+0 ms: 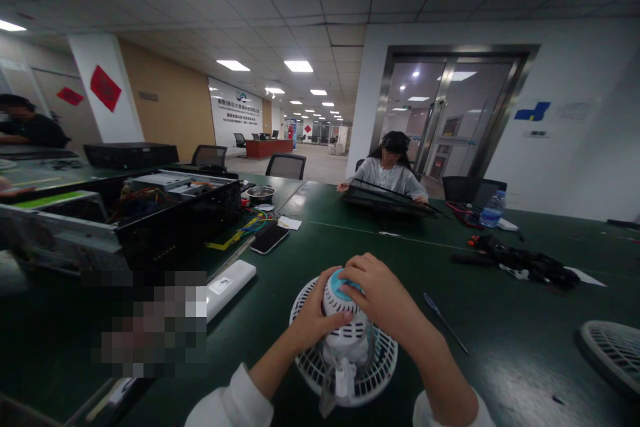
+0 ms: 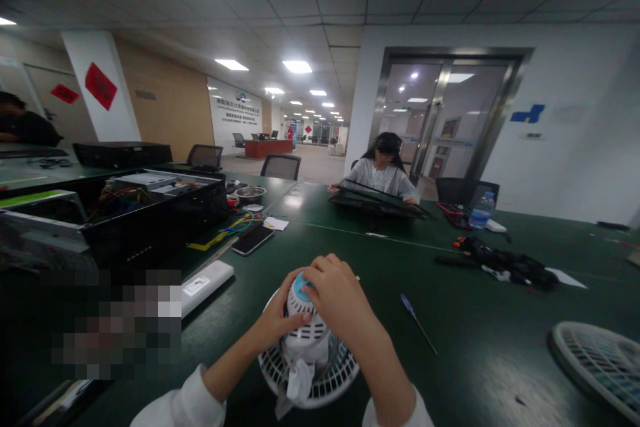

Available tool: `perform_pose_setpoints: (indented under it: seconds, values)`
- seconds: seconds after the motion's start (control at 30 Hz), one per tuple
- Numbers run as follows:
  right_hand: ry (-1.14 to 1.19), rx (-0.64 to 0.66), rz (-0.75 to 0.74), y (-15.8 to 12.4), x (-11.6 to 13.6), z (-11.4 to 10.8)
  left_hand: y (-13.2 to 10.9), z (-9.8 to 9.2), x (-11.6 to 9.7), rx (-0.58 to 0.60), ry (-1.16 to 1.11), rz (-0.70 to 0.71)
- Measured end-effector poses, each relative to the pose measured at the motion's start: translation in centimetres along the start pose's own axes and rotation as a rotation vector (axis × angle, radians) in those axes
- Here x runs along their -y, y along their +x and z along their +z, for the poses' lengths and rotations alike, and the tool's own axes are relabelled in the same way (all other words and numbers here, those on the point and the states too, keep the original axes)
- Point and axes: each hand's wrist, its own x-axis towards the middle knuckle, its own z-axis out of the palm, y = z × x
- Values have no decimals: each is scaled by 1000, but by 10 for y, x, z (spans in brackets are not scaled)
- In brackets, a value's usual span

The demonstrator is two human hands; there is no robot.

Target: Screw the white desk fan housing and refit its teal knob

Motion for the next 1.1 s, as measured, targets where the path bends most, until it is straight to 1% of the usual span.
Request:
perform_pose_setpoints:
  seconds: [0.17, 0.27, 0.67, 1.1]
  values:
    - [-104, -21, 60, 3, 7, 5, 0, 1, 1, 4, -13, 10]
    - [-120, -50, 80, 3, 9, 8, 0, 1, 0, -5, -1, 7]
    - [-182, -101, 186, 5, 15, 13, 0, 0, -3, -11, 4, 4]
    - [-236, -99, 273, 8, 21, 18, 1, 1, -1, -26, 6, -8]
